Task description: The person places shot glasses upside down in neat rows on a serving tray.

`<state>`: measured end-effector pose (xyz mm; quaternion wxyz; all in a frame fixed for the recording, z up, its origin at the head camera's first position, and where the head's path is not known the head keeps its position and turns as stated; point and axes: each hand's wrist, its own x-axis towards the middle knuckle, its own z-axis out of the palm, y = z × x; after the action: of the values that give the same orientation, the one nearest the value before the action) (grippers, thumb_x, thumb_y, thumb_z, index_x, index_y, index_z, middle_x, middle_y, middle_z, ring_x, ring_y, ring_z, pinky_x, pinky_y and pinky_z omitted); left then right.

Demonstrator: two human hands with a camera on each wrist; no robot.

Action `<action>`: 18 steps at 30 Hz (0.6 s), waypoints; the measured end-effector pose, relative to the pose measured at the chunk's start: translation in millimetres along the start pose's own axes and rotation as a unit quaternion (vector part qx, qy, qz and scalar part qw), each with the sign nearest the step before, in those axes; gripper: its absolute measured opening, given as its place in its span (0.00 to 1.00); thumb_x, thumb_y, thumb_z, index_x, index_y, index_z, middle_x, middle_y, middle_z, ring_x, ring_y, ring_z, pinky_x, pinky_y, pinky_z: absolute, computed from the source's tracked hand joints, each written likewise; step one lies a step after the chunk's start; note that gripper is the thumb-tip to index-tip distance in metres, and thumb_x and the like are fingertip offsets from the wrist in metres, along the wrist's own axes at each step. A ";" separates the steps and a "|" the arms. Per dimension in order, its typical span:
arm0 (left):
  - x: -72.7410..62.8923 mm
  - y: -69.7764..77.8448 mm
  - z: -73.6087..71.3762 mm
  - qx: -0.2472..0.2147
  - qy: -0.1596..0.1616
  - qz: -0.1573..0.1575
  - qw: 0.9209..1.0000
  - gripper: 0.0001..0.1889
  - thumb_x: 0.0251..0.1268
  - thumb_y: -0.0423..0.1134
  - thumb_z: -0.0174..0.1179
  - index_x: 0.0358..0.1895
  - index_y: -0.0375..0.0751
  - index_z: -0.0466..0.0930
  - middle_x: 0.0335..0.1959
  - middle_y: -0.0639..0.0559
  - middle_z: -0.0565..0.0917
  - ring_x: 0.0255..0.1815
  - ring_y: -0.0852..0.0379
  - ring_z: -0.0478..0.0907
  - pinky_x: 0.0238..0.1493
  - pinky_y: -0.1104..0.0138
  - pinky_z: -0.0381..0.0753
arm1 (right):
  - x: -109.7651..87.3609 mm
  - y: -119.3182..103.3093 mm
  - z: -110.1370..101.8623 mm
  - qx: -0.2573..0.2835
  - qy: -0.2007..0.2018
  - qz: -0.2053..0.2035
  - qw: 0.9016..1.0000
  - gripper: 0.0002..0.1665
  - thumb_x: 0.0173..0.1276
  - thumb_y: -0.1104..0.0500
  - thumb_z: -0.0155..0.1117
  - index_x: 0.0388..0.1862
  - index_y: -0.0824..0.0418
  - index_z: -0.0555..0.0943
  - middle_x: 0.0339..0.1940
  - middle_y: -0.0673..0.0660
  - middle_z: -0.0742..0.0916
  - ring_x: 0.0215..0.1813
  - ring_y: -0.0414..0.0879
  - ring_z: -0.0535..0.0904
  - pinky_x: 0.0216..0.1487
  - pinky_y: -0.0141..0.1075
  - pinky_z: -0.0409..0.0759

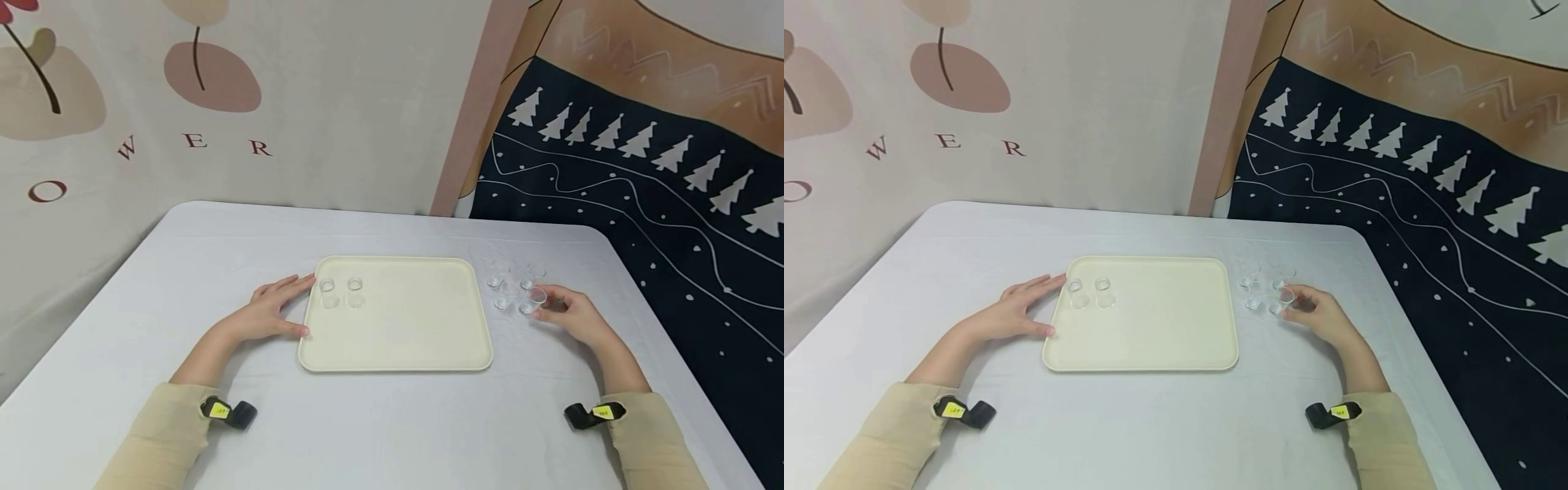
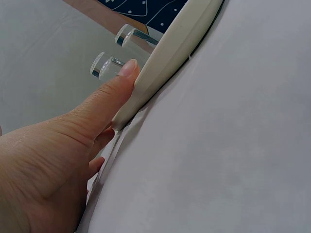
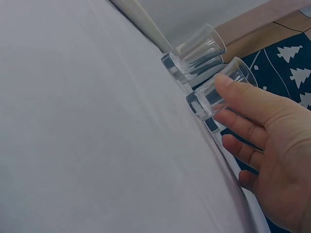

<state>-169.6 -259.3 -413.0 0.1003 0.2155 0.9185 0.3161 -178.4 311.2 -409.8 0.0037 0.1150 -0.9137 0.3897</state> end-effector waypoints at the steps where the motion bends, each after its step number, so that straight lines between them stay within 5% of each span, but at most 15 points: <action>1: -0.1 0.1 0.0 0.000 0.001 0.000 1.000 0.56 0.44 0.59 0.73 0.76 0.41 0.52 0.75 0.45 0.55 0.75 0.40 0.41 0.65 0.40 0.32 | 0.0 0.8 0.8 0.000 0.000 0.001 1.000 0.29 0.60 0.56 0.72 0.57 0.67 0.78 0.44 0.60 0.82 0.43 0.45 0.71 0.39 0.31 0.69; 18: 0.5 0.2 0.2 0.001 -0.003 -0.004 1.000 0.57 0.43 0.59 0.73 0.76 0.42 0.53 0.75 0.45 0.55 0.75 0.41 0.40 0.66 0.41 0.33 | -0.8 1.5 10.9 -0.022 0.005 0.021 1.000 0.29 0.58 0.61 0.72 0.56 0.73 0.77 0.43 0.64 0.81 0.45 0.53 0.73 0.48 0.39 0.72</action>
<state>-169.9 -258.8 -413.0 0.1043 0.2131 0.9194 0.3137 -177.0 304.6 -418.5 0.0028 0.0941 -0.9241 0.3705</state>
